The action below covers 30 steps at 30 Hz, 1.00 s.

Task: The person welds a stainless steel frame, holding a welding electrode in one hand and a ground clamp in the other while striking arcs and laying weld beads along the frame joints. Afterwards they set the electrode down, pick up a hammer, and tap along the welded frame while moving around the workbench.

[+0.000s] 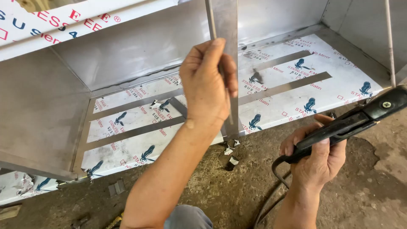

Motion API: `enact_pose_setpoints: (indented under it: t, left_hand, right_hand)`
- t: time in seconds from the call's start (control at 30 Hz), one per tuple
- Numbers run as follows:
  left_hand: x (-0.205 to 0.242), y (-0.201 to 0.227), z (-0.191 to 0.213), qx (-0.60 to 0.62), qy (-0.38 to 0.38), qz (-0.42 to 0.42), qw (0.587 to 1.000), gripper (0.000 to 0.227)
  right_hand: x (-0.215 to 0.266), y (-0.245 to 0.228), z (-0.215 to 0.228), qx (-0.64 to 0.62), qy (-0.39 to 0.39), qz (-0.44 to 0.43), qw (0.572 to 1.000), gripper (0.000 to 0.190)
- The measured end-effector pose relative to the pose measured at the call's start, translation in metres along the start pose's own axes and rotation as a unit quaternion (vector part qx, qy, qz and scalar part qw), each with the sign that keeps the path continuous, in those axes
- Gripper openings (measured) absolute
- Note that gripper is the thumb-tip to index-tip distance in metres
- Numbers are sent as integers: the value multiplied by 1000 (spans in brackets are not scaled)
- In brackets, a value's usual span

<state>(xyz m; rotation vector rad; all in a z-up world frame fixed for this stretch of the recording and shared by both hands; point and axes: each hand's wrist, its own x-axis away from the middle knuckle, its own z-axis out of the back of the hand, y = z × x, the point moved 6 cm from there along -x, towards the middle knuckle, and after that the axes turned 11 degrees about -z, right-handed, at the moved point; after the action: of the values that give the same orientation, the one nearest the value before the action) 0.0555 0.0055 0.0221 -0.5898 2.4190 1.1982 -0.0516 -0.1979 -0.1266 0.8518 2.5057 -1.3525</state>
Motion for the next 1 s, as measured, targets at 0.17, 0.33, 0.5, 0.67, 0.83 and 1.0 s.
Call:
enact_pose_setpoints:
  t: [0.17,0.33,0.5,0.67,0.83,1.0]
  left_hand:
    - [6,6,4,-28,-6,-11,1000,17]
    - [-2,4,3,-76,-19,-17,997,19]
    - [-4,0,4,-88,-19,-13,996,19]
    - [-1,-1,2,-59,0,-14,998,18]
    - [-2,-6,-8,-30,-13,5,999,19]
    - [-10,6,-9,-124,-84,9,989,20]
  right_hand:
    - [0,2,0,-24,-18,4,1000,31]
    - [0,3,-1,-17,-32,13,999,31]
    - [0,3,-2,-18,-25,8,1000,31]
    - [-3,5,1,-8,-23,10,1000,32]
    - [-1,6,1,-8,-12,2,1000,33]
    - [1,0,3,-12,-10,5,1000,33]
